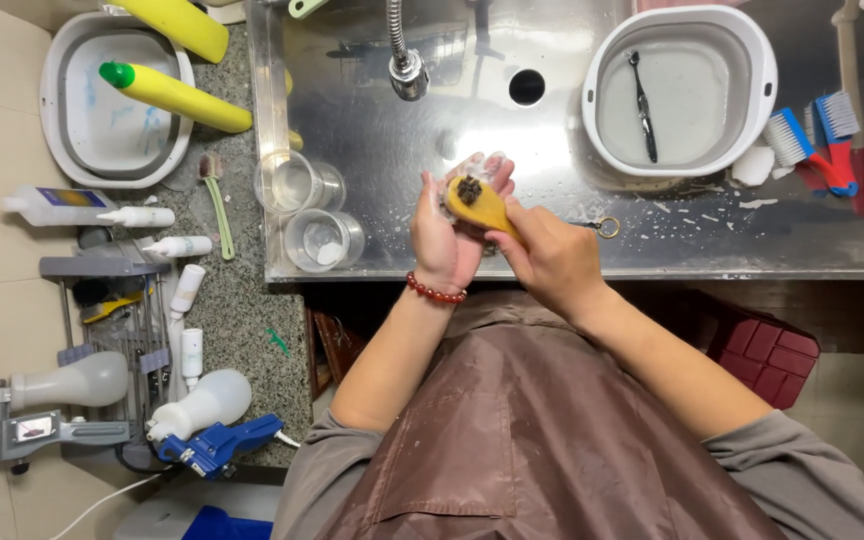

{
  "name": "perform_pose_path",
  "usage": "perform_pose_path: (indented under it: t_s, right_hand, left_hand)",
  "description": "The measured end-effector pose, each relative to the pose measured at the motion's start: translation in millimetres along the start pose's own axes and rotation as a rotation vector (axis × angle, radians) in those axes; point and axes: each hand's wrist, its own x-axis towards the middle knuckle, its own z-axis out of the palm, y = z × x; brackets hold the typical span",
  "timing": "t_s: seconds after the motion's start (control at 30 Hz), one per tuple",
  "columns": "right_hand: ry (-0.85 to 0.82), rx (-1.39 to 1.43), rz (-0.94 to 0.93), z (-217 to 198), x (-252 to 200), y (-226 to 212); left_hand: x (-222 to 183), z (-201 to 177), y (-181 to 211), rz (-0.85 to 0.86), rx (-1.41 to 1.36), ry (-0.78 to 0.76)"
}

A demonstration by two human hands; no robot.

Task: The recorder is cleaning and scrubbing a black leather bag strap and its gold hardware using a brush, cloth, and water.

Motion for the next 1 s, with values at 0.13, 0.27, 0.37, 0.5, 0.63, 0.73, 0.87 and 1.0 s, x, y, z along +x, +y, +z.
perform_pose_path:
  t_s: [0.13,0.27,0.37,0.5,0.63,0.73,0.87,1.0]
  right_hand:
    - [-0.005,0.018,0.026,2,-6,2]
    - [0.001,0.022,-0.019,0,2,5]
    - [0.011,0.017,-0.022,-3,-1,2]
    - [0.022,-0.003,-0.036,-4,6,7]
    - [0.028,0.066,-0.03,1,-3,7]
    - [-0.023,0.095,-0.047,5,-4,15]
    - [-0.022,0.113,0.062,13,-9,4]
    - [0.004,0.153,0.043,19,-14,7]
  left_hand:
    - [3,0,1,-0.022,-0.043,-0.026]
    - [5,4,3,-0.029,-0.033,-0.02]
    - [5,3,7,-0.038,-0.029,-0.012]
    - [11,-7,4,-0.013,-0.01,-0.025]
    - [7,-9,5,-0.009,-0.009,-0.039]
    - [7,-6,6,-0.022,-0.003,0.001]
    - [7,0,5,-0.04,-0.023,0.075]
    - [5,-4,8,0.022,0.092,0.152]
